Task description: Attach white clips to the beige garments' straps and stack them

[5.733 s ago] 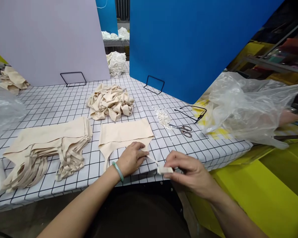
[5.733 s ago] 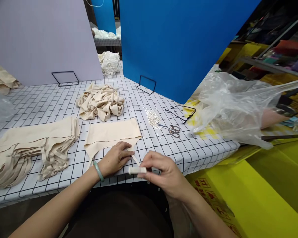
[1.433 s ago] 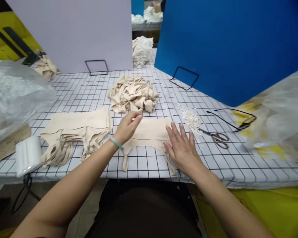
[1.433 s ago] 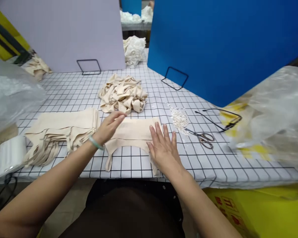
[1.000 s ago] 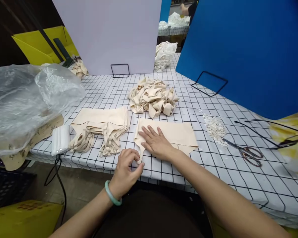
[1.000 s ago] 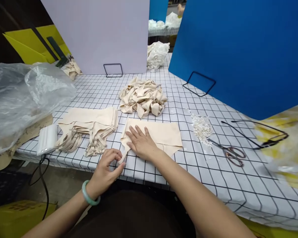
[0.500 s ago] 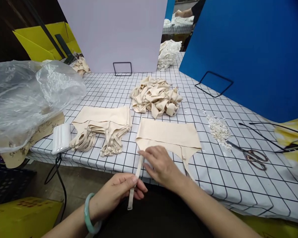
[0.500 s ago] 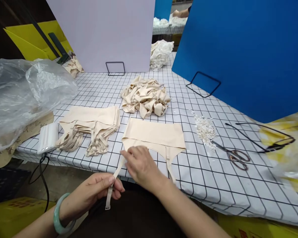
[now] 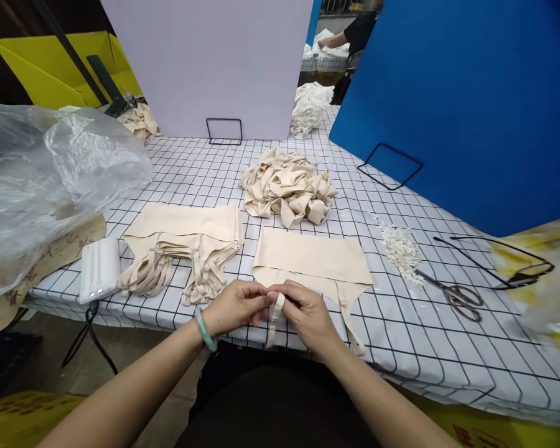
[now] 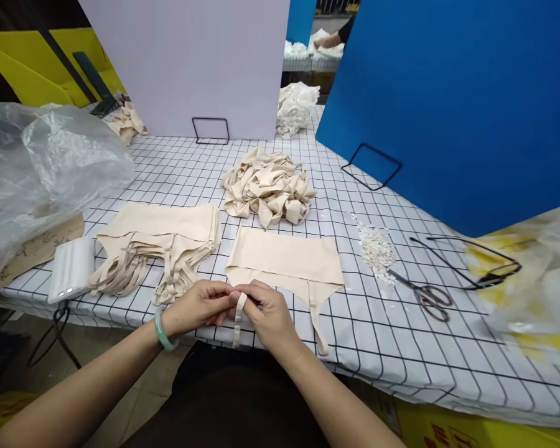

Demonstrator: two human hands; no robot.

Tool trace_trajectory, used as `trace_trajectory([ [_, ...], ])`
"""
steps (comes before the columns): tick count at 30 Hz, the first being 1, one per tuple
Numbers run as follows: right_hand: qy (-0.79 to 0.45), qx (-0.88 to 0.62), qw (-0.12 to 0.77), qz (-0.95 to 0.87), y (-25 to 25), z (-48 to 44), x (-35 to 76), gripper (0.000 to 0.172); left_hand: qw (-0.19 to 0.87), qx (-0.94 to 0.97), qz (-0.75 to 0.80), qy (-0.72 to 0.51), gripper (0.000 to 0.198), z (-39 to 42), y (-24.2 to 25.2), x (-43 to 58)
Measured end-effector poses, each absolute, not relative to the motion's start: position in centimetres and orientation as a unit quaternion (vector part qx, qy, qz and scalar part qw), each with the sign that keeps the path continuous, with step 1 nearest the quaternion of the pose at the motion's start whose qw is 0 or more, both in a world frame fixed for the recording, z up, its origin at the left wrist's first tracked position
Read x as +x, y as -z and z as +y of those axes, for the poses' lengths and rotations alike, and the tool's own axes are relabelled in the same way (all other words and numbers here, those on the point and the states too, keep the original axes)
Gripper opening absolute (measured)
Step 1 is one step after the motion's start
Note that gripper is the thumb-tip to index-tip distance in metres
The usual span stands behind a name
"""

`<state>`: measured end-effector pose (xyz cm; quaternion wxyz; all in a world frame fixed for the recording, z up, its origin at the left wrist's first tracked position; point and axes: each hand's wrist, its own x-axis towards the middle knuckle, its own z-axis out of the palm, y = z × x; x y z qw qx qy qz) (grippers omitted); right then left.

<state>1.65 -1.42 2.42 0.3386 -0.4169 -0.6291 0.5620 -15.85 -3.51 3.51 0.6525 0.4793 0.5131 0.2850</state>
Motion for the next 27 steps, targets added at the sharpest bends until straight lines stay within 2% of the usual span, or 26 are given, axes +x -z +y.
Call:
trace_trajectory([
  [5, -0.582, -0.468, 0.338, -0.573, -3.4, 1.9, 2.4, 0.027, 0.664, 0.436, 0.529, -0.298, 0.043, -3.4, -2.8, -15.5],
  [8, -0.592, -0.481, 0.389, -0.517, -3.3, 3.6, 2.7, 0.030, 0.665, 0.429, 0.534, -0.296, 0.044, -3.5, -2.4, -15.4],
  [13, -0.668, -0.467, 0.441, -0.375, -3.1, 4.8, 2.2, 0.045, 0.663, 0.425, 0.540, -0.296, 0.043, -3.7, -1.8, -15.1],
  [16, -0.666, -0.465, 0.474, -0.339, -3.3, 4.5, 1.5, 0.044, 0.643, 0.454, 0.556, -0.266, 0.041, -3.9, -1.9, -15.1],
  [18, -0.663, -0.452, 0.484, -0.350, -3.7, 3.8, 1.2, 0.040, 0.592, 0.491, 0.575, -0.278, 0.037, -3.8, -2.4, -15.2],
  [22, -0.699, -0.410, 0.395, -0.433, -4.8, 1.5, 1.0, 0.036, 0.491, 0.513, 0.584, -0.394, 0.035, -2.8, -4.3, -15.5],
  [27, -0.711, -0.411, 0.309, -0.479, -5.2, -1.2, 0.7, 0.036, 0.555, 0.498, 0.508, -0.432, 0.027, -1.6, -5.8, -15.1],
])
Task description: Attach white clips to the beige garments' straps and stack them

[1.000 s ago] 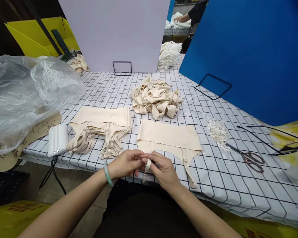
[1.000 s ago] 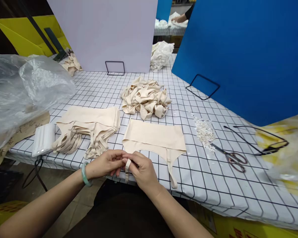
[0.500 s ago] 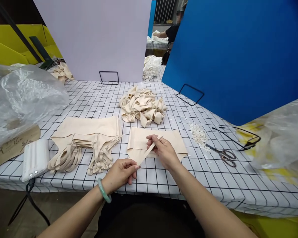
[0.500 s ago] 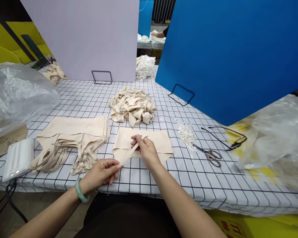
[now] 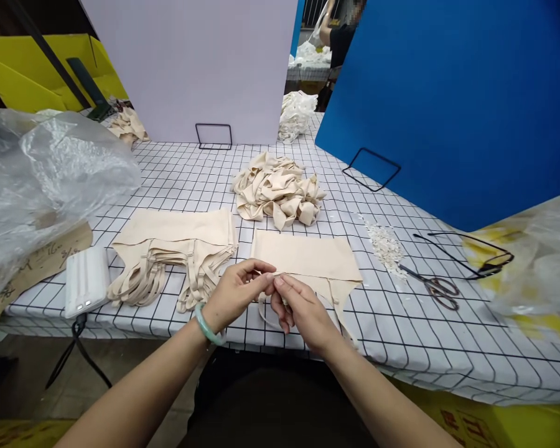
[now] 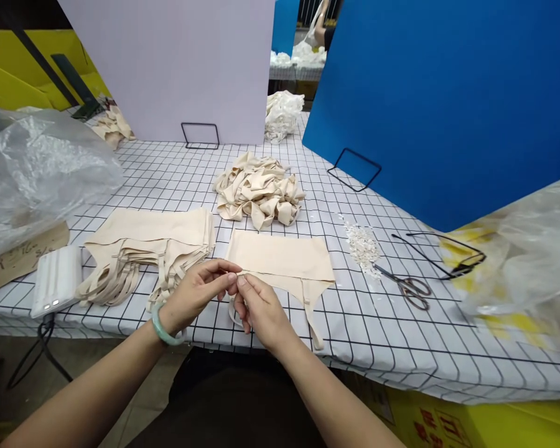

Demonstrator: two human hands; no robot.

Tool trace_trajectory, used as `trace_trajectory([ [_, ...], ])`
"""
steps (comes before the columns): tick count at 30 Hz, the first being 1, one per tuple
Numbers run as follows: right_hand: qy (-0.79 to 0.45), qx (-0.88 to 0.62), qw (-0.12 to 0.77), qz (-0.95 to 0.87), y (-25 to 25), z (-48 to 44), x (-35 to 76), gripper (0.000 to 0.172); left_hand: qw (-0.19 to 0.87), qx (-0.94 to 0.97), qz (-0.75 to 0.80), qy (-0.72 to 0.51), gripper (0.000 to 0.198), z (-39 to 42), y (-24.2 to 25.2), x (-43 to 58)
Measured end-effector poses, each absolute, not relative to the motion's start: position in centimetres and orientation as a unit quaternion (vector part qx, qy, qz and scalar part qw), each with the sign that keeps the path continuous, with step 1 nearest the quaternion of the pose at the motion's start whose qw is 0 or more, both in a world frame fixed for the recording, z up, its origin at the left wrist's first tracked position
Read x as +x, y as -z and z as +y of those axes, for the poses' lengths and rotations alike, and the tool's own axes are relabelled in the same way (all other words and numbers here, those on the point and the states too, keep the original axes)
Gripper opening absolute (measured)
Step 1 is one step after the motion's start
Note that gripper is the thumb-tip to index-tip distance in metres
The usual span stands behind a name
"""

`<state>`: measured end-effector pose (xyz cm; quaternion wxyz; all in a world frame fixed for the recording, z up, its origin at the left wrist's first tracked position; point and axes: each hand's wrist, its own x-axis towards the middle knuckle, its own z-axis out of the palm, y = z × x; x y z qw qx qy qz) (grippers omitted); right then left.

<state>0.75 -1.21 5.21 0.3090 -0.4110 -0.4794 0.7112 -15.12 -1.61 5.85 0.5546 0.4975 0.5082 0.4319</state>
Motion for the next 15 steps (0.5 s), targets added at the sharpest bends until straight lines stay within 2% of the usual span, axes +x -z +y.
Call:
trace_trajectory([
  [5, -0.688, -0.430, 0.291, -0.508, -4.4, -2.8, 0.5, 0.038, 0.562, 0.515, 0.485, -0.427, 0.019, -2.0, -5.3, -14.7],
  [9, -0.621, -0.468, 0.316, -0.543, -3.8, -3.8, 0.8, 0.037, 0.555, 0.519, 0.488, -0.428, 0.017, -2.1, -4.9, -14.7],
  [12, -0.599, -0.504, 0.317, -0.535, -3.4, -3.3, 1.6, 0.038, 0.466, 0.627, 0.490, -0.387, 0.012, -1.2, -4.7, -14.4],
  [15, -0.631, -0.542, 0.307, -0.463, -3.2, -1.7, 2.6, 0.036, 0.337, 0.744, 0.469, -0.336, 0.011, 0.7, -3.9, -13.9],
])
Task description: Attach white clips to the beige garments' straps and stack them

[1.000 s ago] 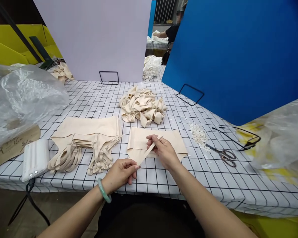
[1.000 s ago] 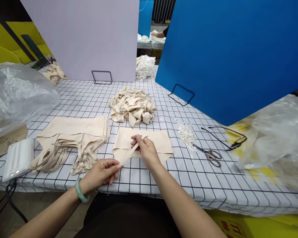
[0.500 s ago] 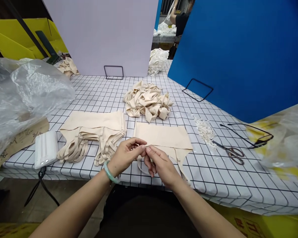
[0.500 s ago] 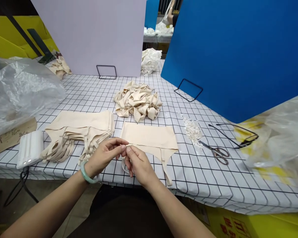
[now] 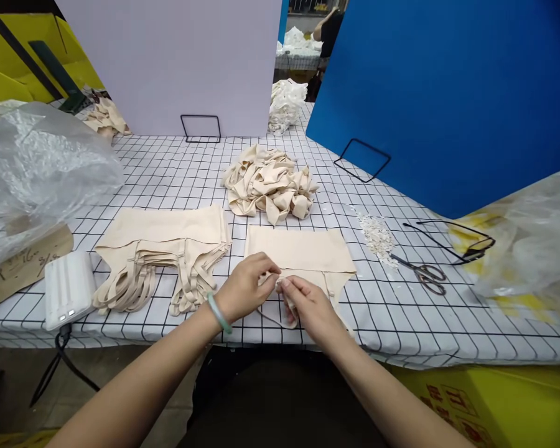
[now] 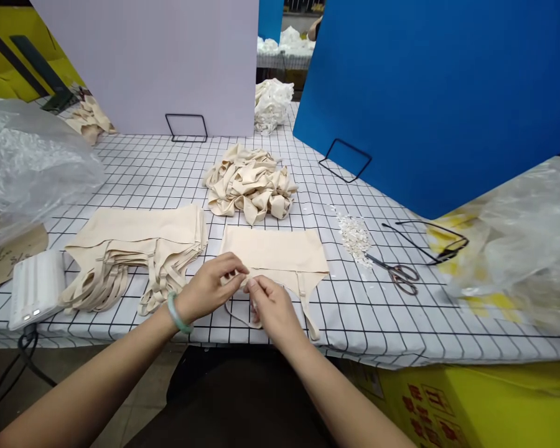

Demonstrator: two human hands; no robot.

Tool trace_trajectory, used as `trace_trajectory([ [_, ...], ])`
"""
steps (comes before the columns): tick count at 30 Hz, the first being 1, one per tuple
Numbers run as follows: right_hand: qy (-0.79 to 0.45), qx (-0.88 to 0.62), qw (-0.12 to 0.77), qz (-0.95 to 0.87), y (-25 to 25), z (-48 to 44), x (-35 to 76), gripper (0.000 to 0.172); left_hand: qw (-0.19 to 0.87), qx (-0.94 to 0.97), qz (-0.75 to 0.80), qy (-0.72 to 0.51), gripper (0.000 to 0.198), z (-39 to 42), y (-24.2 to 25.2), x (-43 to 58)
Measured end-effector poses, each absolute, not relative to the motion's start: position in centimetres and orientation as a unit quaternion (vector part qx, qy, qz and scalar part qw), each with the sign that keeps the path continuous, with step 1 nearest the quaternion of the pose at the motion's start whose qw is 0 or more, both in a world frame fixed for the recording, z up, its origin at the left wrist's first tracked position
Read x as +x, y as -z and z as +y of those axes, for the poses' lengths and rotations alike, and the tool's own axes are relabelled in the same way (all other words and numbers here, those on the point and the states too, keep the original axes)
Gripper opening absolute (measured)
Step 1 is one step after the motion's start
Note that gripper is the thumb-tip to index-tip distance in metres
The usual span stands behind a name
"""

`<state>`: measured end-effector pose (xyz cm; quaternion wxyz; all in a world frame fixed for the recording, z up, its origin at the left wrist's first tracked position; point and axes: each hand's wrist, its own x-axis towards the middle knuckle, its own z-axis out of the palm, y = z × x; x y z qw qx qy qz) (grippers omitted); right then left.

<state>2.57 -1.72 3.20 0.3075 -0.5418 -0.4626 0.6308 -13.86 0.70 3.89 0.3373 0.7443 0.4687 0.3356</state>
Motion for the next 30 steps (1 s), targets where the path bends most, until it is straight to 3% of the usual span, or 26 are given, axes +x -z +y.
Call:
trace_trajectory([
  [3, -0.676, -0.571, 0.299, -0.356, -3.3, 0.0, 3.2, 0.027, 0.251, 0.820, 0.447, -0.255, 0.021, 3.0, -2.4, -13.0],
  [6, -0.698, -0.589, 0.273, -0.302, -3.5, 1.1, 3.3, 0.020, 0.220, 0.848, 0.444, -0.188, 0.018, 4.7, -0.9, -12.3],
  [16, -0.701, -0.604, 0.262, -0.273, -3.3, 2.7, 2.9, 0.025, 0.270, 0.795, 0.457, -0.294, 0.017, 6.0, 0.8, -12.5],
  [30, -0.681, -0.607, 0.248, -0.325, -3.0, 4.0, 2.8, 0.016, 0.303, 0.773, 0.473, -0.296, 0.016, 6.3, 0.7, -12.4],
])
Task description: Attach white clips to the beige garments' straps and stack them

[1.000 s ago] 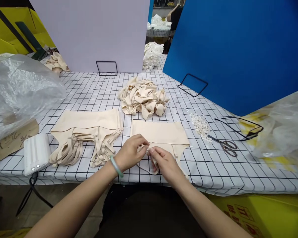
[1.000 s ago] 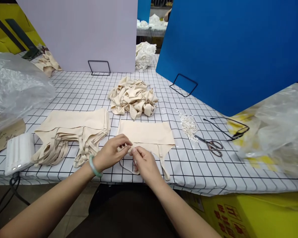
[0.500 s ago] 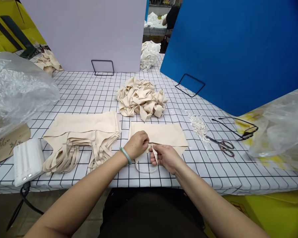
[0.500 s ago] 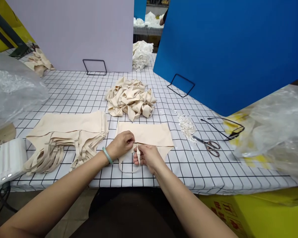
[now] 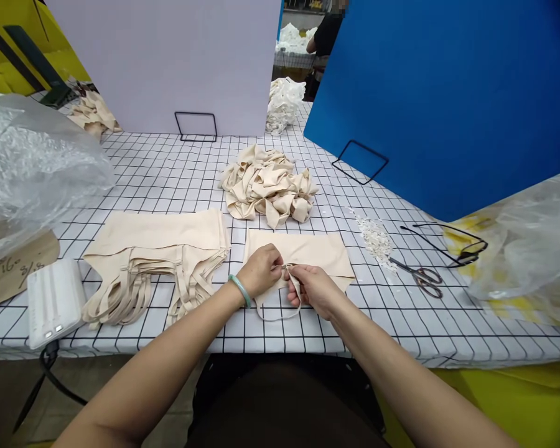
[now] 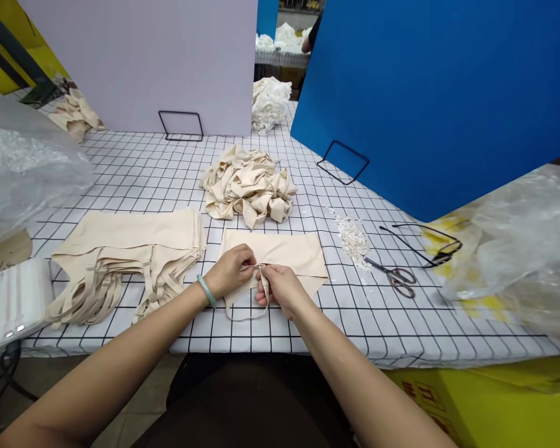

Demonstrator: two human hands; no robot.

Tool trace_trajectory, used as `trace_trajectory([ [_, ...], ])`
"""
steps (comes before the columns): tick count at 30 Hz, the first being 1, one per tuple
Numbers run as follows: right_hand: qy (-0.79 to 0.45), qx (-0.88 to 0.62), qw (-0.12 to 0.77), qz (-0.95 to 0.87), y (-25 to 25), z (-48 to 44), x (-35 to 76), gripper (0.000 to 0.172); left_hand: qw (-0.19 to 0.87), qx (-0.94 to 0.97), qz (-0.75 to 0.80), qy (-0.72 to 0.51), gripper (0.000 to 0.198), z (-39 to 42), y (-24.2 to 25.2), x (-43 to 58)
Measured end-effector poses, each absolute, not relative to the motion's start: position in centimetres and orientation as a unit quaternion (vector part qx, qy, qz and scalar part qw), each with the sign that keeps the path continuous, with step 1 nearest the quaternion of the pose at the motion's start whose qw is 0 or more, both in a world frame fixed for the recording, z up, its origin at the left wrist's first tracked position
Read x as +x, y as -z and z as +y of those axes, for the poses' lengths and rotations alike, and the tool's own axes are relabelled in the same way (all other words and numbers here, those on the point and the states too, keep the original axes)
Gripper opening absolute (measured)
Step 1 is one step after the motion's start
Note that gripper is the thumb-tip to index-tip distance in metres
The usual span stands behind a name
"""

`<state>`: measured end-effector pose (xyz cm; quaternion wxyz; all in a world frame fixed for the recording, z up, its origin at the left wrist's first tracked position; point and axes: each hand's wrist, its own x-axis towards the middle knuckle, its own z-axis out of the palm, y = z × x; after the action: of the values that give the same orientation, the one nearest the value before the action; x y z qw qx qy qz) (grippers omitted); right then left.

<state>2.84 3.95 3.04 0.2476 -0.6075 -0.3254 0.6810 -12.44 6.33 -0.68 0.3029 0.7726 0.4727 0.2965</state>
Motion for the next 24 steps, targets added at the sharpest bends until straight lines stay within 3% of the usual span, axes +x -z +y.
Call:
trace_trajectory([
  [24, -0.669, -0.602, 0.222, -0.375, -2.52, 4.51, 2.61, 0.018, 0.318, 0.769, 0.479, -0.280, 0.015, 6.81, 0.16, -12.53],
])
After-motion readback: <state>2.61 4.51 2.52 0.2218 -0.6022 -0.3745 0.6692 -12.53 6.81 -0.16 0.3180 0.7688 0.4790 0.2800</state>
